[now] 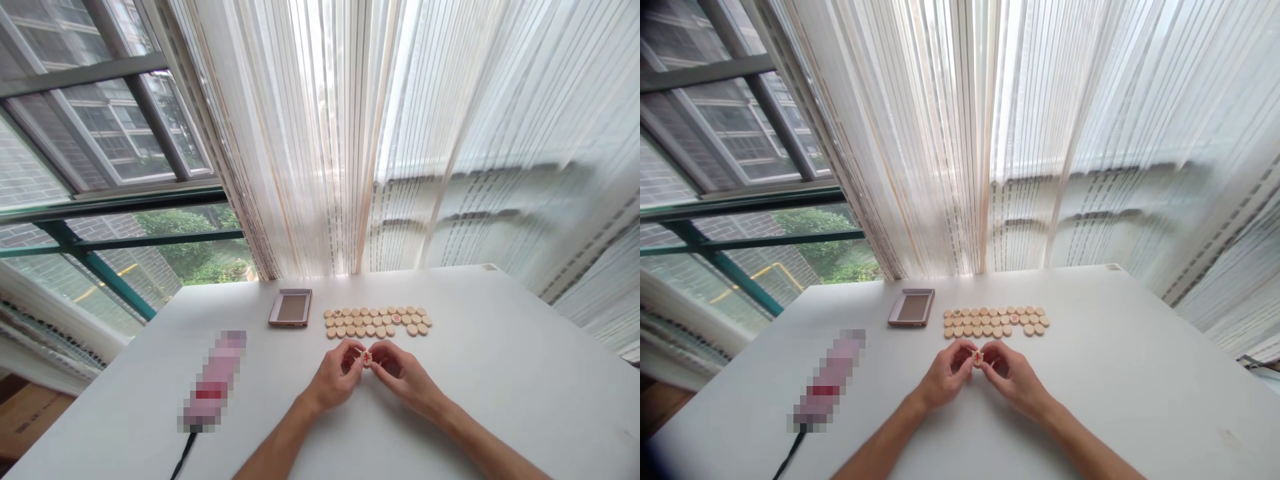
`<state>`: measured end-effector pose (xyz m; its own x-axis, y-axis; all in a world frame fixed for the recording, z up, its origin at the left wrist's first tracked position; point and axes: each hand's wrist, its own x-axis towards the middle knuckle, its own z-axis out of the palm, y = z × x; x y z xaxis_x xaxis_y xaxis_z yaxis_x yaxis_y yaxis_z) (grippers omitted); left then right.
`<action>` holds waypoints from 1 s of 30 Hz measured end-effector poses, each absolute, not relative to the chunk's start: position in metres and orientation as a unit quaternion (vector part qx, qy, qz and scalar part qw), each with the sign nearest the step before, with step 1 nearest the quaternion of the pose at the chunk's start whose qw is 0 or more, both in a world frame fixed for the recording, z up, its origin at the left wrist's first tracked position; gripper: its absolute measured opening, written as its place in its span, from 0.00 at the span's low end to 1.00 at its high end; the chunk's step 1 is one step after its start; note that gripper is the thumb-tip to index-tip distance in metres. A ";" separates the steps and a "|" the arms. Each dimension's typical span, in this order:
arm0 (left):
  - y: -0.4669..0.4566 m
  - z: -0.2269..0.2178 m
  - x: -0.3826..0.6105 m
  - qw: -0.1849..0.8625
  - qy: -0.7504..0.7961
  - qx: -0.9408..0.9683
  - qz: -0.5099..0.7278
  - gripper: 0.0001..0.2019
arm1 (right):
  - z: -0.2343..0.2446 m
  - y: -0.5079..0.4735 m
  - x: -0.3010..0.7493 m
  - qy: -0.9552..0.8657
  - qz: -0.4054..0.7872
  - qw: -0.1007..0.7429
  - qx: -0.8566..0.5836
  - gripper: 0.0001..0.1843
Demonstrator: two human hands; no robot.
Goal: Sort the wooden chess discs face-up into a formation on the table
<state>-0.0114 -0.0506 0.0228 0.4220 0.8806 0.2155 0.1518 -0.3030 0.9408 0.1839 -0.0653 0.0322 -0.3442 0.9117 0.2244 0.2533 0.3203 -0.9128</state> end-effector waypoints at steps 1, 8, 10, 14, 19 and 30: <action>-0.051 0.023 -0.012 0.457 0.364 0.710 0.394 0.12 | 0.032 -0.065 0.184 -0.708 0.414 0.400 -0.410 0.10; -0.052 0.025 -0.010 0.425 0.366 0.731 0.390 0.12 | 0.034 -0.067 0.185 -0.707 0.414 0.409 -0.403 0.09; -0.053 0.025 -0.010 0.419 0.366 0.738 0.382 0.12 | 0.034 -0.067 0.185 -0.704 0.417 0.408 -0.404 0.10; -0.054 0.025 -0.010 0.402 0.364 0.755 0.368 0.12 | 0.032 -0.065 0.184 -0.702 0.408 0.404 -0.422 0.11; -0.055 0.025 -0.011 0.380 0.368 0.771 0.354 0.11 | 0.029 -0.065 0.184 -0.700 0.395 0.398 -0.442 0.12; -0.053 0.027 -0.010 0.409 0.369 0.745 0.377 0.12 | 0.031 -0.066 0.184 -0.694 0.436 0.429 -0.380 0.07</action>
